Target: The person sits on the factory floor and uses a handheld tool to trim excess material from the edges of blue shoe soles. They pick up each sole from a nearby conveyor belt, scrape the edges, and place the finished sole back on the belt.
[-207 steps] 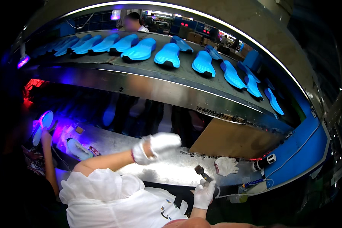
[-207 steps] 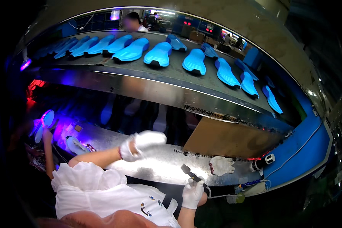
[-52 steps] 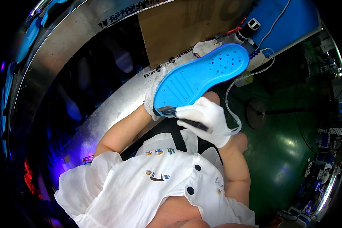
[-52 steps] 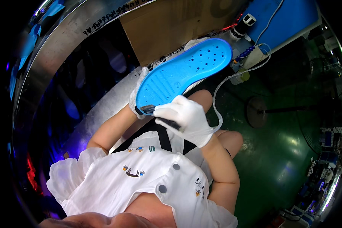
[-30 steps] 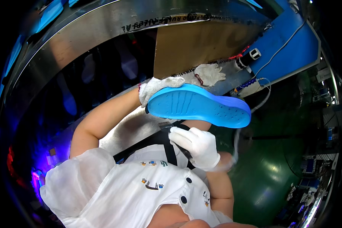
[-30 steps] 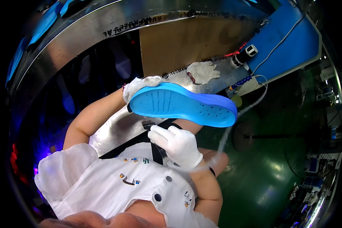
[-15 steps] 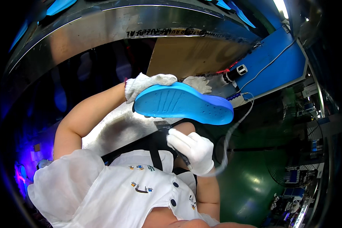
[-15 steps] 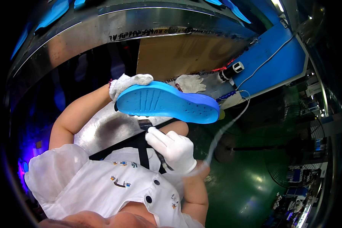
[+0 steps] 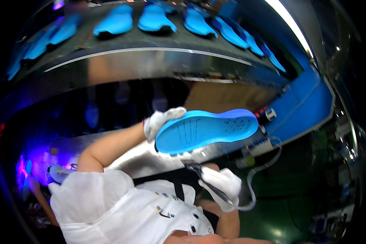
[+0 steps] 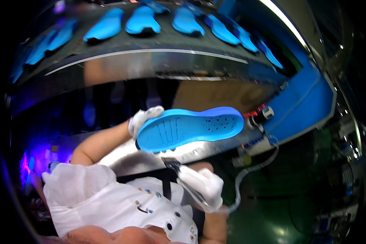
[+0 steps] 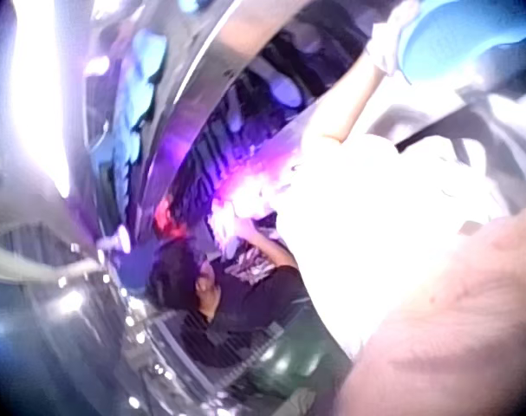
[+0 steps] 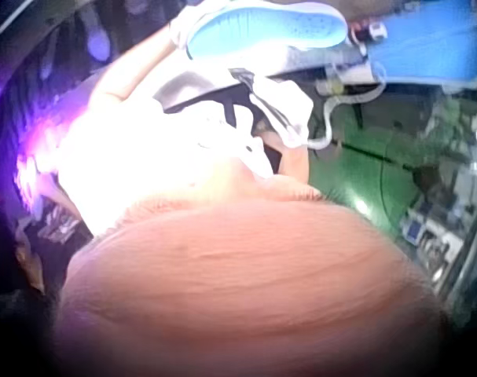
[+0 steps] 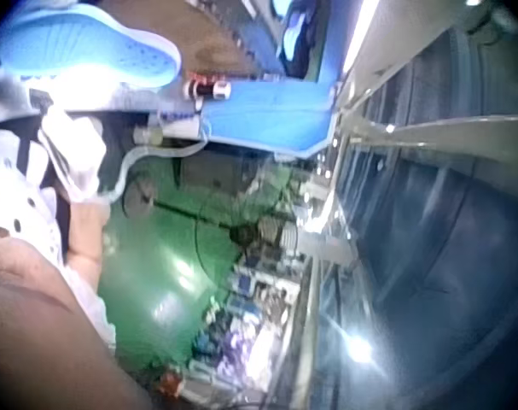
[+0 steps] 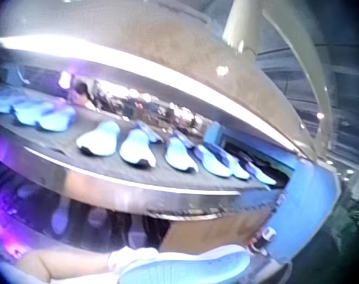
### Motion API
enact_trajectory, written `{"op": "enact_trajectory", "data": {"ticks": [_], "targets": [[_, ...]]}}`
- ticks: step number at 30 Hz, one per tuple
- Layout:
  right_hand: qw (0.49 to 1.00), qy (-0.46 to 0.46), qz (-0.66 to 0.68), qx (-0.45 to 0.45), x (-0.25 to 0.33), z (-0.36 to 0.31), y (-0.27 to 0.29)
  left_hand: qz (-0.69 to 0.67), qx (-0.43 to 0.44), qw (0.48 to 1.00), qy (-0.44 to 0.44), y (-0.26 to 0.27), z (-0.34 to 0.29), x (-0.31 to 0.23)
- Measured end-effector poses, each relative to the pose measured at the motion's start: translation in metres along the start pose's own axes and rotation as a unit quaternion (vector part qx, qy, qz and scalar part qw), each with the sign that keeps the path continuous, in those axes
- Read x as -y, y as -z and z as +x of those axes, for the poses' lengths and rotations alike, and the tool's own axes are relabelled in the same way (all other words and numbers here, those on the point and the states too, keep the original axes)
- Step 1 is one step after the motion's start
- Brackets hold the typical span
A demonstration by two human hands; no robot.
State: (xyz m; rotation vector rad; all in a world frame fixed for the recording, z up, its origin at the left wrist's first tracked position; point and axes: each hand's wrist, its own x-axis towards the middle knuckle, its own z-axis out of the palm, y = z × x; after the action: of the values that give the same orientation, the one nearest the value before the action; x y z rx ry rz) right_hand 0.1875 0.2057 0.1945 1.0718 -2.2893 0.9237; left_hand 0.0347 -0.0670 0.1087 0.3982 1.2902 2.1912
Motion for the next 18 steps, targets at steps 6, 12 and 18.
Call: {"op": "enact_trajectory", "data": {"ticks": [6, 12, 18], "targets": [[0.975, -0.052, 0.157, -0.149, -0.011, 0.001, -0.019, -0.256, 0.076, 0.951, -0.155, -0.040, -0.115, -0.129], [0.967, -0.063, 0.219, -0.111, -0.021, -0.001, -0.048, -0.171, 0.073, 0.902, -0.390, -0.038, -0.161, -0.187], [0.966, -0.096, 0.220, -0.098, -0.032, -0.015, -0.051, 0.227, -0.400, 0.728, -0.509, -0.041, -0.175, -0.203]]}}
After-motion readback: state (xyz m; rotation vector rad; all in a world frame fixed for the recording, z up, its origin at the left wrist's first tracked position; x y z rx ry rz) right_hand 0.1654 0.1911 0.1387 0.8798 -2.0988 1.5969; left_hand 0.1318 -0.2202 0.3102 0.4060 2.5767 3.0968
